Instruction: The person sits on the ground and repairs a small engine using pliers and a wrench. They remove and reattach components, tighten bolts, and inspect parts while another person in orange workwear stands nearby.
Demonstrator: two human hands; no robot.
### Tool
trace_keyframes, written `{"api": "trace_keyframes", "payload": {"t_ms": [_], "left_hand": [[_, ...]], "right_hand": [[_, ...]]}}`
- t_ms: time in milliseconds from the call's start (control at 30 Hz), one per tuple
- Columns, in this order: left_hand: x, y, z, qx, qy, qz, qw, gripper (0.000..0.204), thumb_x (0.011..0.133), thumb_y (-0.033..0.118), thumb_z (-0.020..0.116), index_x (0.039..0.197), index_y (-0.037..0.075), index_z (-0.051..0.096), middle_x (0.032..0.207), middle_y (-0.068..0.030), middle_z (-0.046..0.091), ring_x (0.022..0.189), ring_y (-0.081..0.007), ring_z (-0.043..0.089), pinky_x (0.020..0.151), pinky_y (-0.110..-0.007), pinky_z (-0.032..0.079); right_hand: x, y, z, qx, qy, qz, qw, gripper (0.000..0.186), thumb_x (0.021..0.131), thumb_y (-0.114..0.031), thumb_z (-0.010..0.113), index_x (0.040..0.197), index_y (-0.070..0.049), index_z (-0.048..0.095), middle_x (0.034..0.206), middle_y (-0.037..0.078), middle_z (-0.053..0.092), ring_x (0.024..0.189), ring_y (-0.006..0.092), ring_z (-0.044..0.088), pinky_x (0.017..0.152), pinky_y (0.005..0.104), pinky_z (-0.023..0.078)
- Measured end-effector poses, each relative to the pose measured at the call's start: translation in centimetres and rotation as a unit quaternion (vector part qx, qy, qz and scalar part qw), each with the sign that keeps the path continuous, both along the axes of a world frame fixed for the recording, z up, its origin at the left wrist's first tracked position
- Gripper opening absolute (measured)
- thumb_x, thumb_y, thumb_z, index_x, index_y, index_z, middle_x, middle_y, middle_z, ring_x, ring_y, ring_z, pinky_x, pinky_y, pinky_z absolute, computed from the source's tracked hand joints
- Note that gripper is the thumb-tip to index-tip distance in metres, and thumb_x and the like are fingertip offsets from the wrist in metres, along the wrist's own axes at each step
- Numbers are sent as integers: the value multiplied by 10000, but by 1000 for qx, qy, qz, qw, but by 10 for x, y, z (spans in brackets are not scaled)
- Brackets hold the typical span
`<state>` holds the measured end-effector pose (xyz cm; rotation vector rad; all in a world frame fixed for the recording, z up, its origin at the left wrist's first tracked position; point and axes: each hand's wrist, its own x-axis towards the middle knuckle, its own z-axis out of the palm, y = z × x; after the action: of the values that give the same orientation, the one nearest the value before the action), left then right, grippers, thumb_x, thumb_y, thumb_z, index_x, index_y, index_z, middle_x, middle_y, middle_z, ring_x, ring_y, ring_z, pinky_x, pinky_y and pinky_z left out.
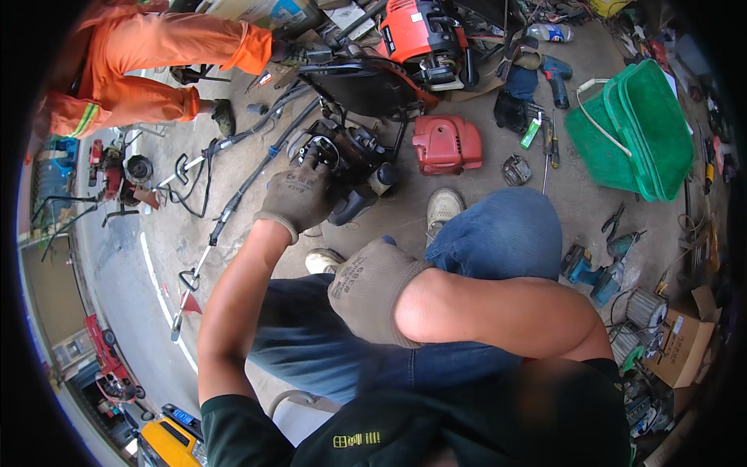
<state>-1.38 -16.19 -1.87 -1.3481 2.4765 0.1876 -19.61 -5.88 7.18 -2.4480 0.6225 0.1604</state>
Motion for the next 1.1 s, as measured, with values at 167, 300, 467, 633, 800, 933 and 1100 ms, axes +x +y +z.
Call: {"api": "trace_keyframes", "payload": {"t_ms": [167, 300, 467, 633, 800, 933, 1100], "left_hand": [[15, 24, 36, 30, 65, 8, 997, 391, 885, 326, 648, 1160, 49, 626, 1316, -220, 574, 1011, -359, 686, 826, -469, 564], [13, 74, 85, 93, 52, 11, 994, 354, 908, 331, 627, 1083, 24, 642, 1334, -231, 562, 976, -370, 686, 848, -471, 553], [33, 109, 41, 221, 60, 7, 973, 338, 899, 333, 630, 1047, 30, 641, 1176, -204, 619, 984, -407, 668, 832, -487, 542], [28, 113, 29, 246, 102, -19, 964, 413, 822, 320, 689, 1152, 75, 644, 1149, -164, 627, 978, -384, 668, 849, -501, 523], [22, 117, 28, 281, 111, -62, 951, 538, 834, 429, 694, 1248, 87, 657, 1271, -199, 617, 1012, -372, 684, 881, -484, 527], [19, 121, 28, 271, 106, -44, 956, 518, 859, 447, 681, 1189, 49, 666, 1201, -199, 637, 1005, -378, 682, 871, -477, 530], [18, 127, 18, 247, 126, -43, 960, 478, 889, 448, 645, 1107, 24, 676, 1078, -185, 666, 978, -368, 684, 842, -462, 535]], "right_hand": [[0, -7, -4, 28, 56, -4, 998, 206, 851, -149, 632, 980, -75, 774, 936, 113, 760, 864, 264, 734, 632, 450, 537], [4, -8, -11, 36, 92, 35, 994, 269, 760, -146, 748, 1010, -50, 771, 986, 115, 762, 891, 252, 735, 618, 449, 539], [10, -9, -12, 64, 100, 23, 993, 272, 842, -273, 650, 971, -43, 720, 950, 160, 718, 902, 352, 701, 776, 473, 528], [5, -3, -10, 50, 39, -50, 997, 299, 923, -309, 585, 943, -25, 676, 932, 181, 672, 907, 361, 661, 826, 469, 513], [6, -5, -7, 53, 35, -65, 996, 289, 921, -305, 601, 914, -21, 653, 908, 174, 658, 901, 361, 662, 810, 459, 522], [6, -7, -5, 43, 51, -69, 995, 300, 916, -316, 612, 928, -18, 647, 904, 173, 656, 901, 357, 665, 803, 458, 527], [3, -12, -5, 37, 51, -98, 993, 332, 918, -338, 575, 970, -26, 676, 979, 188, 697, 954, 346, 672, 846, 462, 510]]}}
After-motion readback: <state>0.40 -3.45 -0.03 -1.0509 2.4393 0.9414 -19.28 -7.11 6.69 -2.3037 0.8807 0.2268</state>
